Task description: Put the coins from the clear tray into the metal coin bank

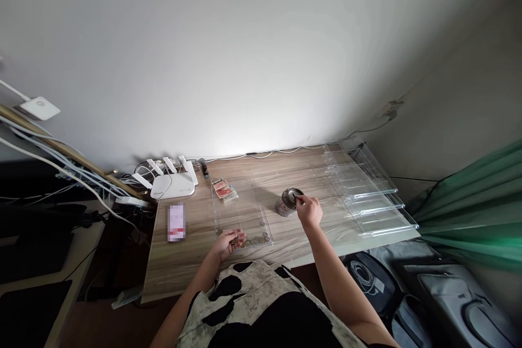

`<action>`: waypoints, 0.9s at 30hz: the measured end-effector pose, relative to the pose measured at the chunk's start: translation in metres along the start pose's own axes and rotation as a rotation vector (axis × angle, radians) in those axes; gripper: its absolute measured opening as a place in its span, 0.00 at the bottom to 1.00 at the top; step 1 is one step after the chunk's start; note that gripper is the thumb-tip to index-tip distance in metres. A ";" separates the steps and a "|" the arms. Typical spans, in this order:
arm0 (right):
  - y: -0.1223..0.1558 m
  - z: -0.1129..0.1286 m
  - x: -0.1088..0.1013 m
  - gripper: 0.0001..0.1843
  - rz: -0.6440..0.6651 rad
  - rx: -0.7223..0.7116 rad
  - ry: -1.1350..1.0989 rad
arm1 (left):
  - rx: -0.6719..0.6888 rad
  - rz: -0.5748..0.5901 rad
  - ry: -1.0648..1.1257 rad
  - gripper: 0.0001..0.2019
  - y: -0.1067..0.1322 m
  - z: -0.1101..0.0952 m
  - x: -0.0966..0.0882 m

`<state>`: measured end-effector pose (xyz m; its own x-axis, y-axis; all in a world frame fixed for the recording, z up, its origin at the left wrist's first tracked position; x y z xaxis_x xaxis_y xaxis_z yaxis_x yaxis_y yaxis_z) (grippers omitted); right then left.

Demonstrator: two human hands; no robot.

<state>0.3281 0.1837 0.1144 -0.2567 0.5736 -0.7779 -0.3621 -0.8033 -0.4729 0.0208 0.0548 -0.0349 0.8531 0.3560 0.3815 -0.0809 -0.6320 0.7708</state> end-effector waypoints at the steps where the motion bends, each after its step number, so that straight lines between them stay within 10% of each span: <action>1: 0.001 0.001 0.001 0.12 -0.001 -0.003 -0.015 | 0.009 -0.012 -0.004 0.06 0.000 -0.001 -0.001; 19: 0.006 0.032 -0.009 0.18 -0.093 0.007 -0.189 | 0.116 -0.063 -0.146 0.17 -0.001 -0.006 -0.006; 27: 0.164 0.150 0.076 0.19 0.939 0.014 -0.756 | 0.111 0.049 -0.138 0.18 0.006 -0.008 0.014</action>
<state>0.1150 0.1198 0.0398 -0.8834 -0.2807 -0.3753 0.2386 -0.9586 0.1554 0.0281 0.0612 -0.0205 0.9126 0.2302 0.3379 -0.0731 -0.7213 0.6887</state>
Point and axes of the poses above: each hand's wrist, its own y-axis away from the middle knuckle, its own x-axis out of the palm, z = x × y, the point moved 10 cm from there along -y, towards the middle knuckle, and after that the axes turned 13 degrees about -z, right-handed, at the moved point
